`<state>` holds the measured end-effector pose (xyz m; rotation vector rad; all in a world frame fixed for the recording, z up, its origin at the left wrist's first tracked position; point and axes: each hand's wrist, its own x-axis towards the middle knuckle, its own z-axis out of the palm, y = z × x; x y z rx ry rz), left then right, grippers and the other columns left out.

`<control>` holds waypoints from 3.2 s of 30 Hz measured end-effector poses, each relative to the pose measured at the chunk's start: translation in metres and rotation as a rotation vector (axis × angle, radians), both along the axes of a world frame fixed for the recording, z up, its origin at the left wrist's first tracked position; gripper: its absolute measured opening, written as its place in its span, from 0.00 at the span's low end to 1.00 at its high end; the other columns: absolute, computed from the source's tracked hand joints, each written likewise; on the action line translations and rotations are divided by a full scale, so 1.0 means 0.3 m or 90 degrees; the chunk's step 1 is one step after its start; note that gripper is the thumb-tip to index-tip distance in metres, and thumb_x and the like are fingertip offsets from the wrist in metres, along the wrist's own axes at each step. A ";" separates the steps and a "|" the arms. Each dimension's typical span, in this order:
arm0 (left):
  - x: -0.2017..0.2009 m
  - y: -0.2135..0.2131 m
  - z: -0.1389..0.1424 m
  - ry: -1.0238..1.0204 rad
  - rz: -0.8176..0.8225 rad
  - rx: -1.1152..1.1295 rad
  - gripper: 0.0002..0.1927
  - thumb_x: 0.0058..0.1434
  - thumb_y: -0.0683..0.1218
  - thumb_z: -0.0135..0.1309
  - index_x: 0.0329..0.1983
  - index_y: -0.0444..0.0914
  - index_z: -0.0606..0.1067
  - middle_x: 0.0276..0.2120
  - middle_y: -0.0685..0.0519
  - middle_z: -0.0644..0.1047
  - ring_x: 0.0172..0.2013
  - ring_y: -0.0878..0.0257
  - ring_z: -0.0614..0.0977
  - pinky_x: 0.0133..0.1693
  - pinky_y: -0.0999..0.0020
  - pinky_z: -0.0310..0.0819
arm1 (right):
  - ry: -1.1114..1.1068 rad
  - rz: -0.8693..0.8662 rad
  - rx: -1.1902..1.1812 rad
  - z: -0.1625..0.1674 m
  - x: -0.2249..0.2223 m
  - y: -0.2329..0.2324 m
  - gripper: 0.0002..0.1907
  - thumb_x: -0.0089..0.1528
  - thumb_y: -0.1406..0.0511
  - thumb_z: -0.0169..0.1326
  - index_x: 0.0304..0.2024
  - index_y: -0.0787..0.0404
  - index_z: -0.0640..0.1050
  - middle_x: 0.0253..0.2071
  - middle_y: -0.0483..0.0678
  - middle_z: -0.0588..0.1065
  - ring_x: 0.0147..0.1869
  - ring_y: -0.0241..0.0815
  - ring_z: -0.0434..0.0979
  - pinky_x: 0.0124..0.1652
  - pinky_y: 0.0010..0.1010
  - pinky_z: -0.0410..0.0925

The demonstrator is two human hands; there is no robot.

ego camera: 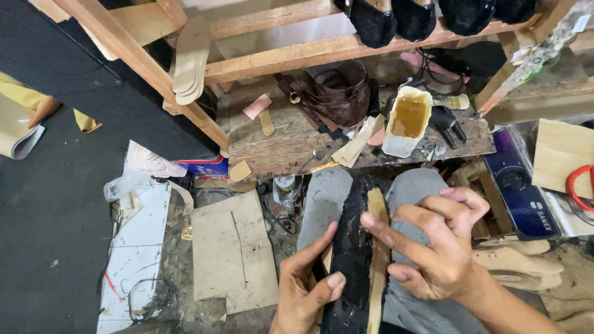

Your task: The person sits on the floor holding a black shoe, spreads glue by hand along the sole edge, and presses the sole and upper together. They occasionally dip fingers into a glue container on the workbench, then place the finished shoe on a wooden rack with other shoes.

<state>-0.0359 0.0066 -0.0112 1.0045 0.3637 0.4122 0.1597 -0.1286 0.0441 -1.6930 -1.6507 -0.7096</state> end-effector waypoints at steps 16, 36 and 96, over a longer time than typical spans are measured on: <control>0.006 0.008 -0.006 -0.029 -0.009 -0.029 0.38 0.61 0.45 0.57 0.74 0.28 0.64 0.69 0.39 0.71 0.55 0.63 0.73 0.52 0.73 0.64 | -0.046 0.033 -0.024 -0.019 0.012 -0.029 0.22 0.65 0.49 0.45 0.51 0.47 0.85 0.44 0.42 0.72 0.47 0.46 0.66 0.55 0.50 0.51; 0.030 0.008 0.018 -0.052 -0.013 -0.027 0.37 0.63 0.48 0.54 0.72 0.26 0.62 0.69 0.40 0.69 0.68 0.57 0.71 0.68 0.64 0.60 | -0.065 0.097 0.006 -0.017 0.023 -0.029 0.20 0.62 0.50 0.52 0.52 0.46 0.84 0.42 0.39 0.72 0.45 0.42 0.66 0.55 0.49 0.51; 0.036 0.024 0.012 -0.013 0.069 -0.022 0.38 0.61 0.47 0.56 0.73 0.27 0.62 0.67 0.40 0.72 0.64 0.60 0.74 0.65 0.67 0.64 | -0.055 0.187 0.007 -0.078 -0.072 -0.039 0.21 0.60 0.51 0.55 0.49 0.52 0.85 0.42 0.38 0.75 0.48 0.40 0.70 0.56 0.47 0.53</control>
